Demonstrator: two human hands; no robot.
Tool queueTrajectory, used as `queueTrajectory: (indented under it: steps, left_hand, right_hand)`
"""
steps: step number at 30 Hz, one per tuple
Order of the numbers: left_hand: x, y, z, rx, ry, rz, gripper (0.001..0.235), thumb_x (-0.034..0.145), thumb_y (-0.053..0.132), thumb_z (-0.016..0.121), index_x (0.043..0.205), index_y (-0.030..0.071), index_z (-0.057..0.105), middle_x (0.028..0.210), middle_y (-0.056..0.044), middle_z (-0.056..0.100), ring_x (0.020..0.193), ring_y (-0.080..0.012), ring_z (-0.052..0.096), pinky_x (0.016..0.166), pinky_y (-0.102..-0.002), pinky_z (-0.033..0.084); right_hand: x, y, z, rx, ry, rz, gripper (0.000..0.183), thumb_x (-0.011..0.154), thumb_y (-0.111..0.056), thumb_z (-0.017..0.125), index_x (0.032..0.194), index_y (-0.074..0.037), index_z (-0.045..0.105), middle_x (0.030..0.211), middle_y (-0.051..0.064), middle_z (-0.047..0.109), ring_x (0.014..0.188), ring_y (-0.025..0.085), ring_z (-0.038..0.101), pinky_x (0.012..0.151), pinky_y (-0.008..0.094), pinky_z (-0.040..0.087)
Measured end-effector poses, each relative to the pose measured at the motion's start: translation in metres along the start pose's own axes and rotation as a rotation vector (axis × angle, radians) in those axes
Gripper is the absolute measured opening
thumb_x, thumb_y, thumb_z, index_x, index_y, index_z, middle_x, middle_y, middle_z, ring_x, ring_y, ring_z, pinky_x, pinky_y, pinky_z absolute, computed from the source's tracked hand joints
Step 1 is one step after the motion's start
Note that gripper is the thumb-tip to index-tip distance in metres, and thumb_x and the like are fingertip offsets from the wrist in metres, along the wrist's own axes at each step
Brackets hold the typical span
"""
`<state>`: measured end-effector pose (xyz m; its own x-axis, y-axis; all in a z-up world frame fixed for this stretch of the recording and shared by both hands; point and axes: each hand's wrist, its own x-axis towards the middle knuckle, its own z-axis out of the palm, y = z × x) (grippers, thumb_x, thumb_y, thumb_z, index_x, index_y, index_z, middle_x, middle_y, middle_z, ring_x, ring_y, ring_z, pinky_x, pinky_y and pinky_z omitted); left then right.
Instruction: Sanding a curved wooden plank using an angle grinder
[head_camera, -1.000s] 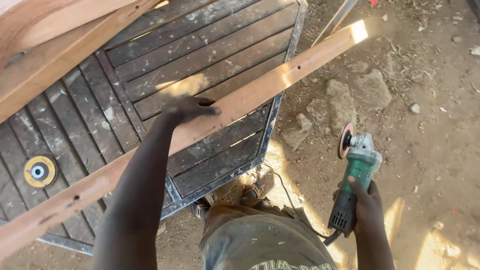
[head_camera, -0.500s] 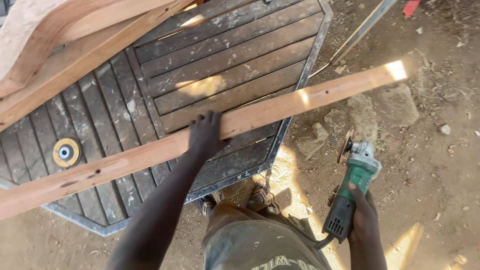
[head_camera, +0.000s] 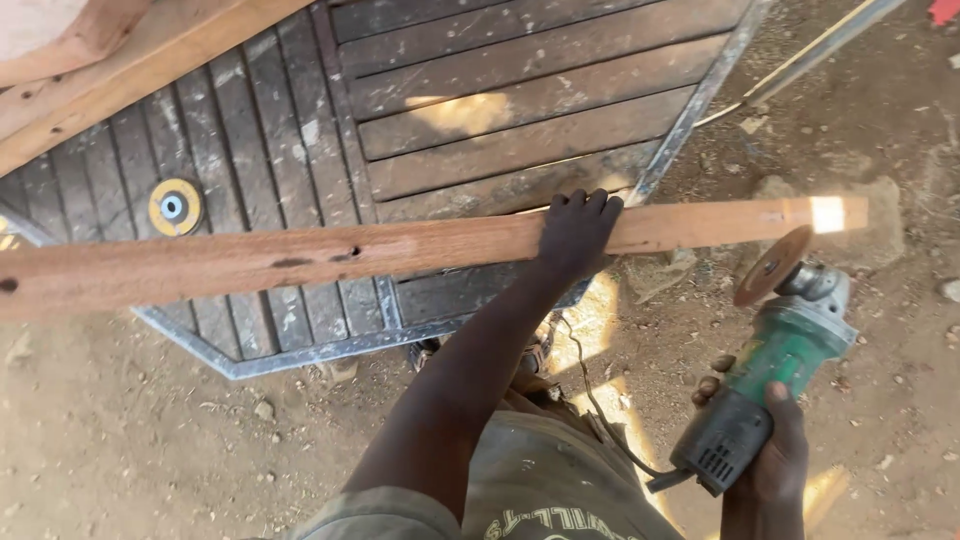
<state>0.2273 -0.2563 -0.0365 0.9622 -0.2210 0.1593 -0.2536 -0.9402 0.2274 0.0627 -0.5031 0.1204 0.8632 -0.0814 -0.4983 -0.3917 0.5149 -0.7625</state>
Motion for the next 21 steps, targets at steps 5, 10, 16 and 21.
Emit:
queueTrajectory:
  steps: [5, 10, 16, 21]
  left_hand:
    - [-0.039, -0.057, -0.048, 0.096, -0.178, -0.062, 0.085, 0.065, 0.066, 0.085, 0.128, 0.015, 0.056, 0.124, -0.015, 0.063, 0.108, -0.0372, 0.063, 0.095, -0.057, 0.047]
    - [-0.074, -0.108, -0.084, 0.25, -0.283, -0.155, 0.088, 0.07, 0.071, 0.081, 0.133, 0.014, 0.058, 0.128, -0.015, 0.065, 0.112, -0.034, 0.061, 0.095, -0.053, 0.046]
    - [-0.083, -0.133, -0.094, 0.322, -0.268, -0.078, 0.089, 0.066, 0.074, 0.084, 0.125, 0.011, 0.061, 0.116, -0.012, 0.067, 0.103, -0.035, 0.062, 0.089, -0.051, 0.047]
    - [-0.082, -0.132, -0.102, 0.316, -0.29, -0.073, 0.089, 0.067, 0.072, 0.082, 0.127, 0.011, 0.061, 0.116, -0.012, 0.069, 0.101, -0.0353, 0.063, 0.089, -0.051, 0.047]
  right_hand:
    - [0.004, 0.018, -0.01, -0.004, -0.022, 0.027, 0.055, 0.093, -0.039, 0.067, 0.129, 0.0, 0.054, 0.112, 0.014, 0.066, 0.087, 0.025, 0.065, 0.08, 0.034, 0.057]
    - [0.003, 0.041, -0.015, 0.002, -0.014, 0.083, 0.052, 0.095, -0.038, 0.066, 0.131, -0.002, 0.057, 0.112, 0.011, 0.068, 0.086, 0.023, 0.068, 0.078, 0.032, 0.059]
    - [-0.011, 0.044, 0.004, 0.037, -0.021, 0.103, 0.051, 0.092, -0.037, 0.069, 0.129, -0.005, 0.055, 0.11, 0.013, 0.067, 0.087, 0.024, 0.066, 0.079, 0.032, 0.058]
    - [-0.032, 0.038, 0.017, -0.107, -0.014, -0.034, 0.049, 0.092, -0.036, 0.066, 0.126, -0.002, 0.056, 0.106, 0.013, 0.068, 0.08, 0.025, 0.068, 0.068, 0.033, 0.056]
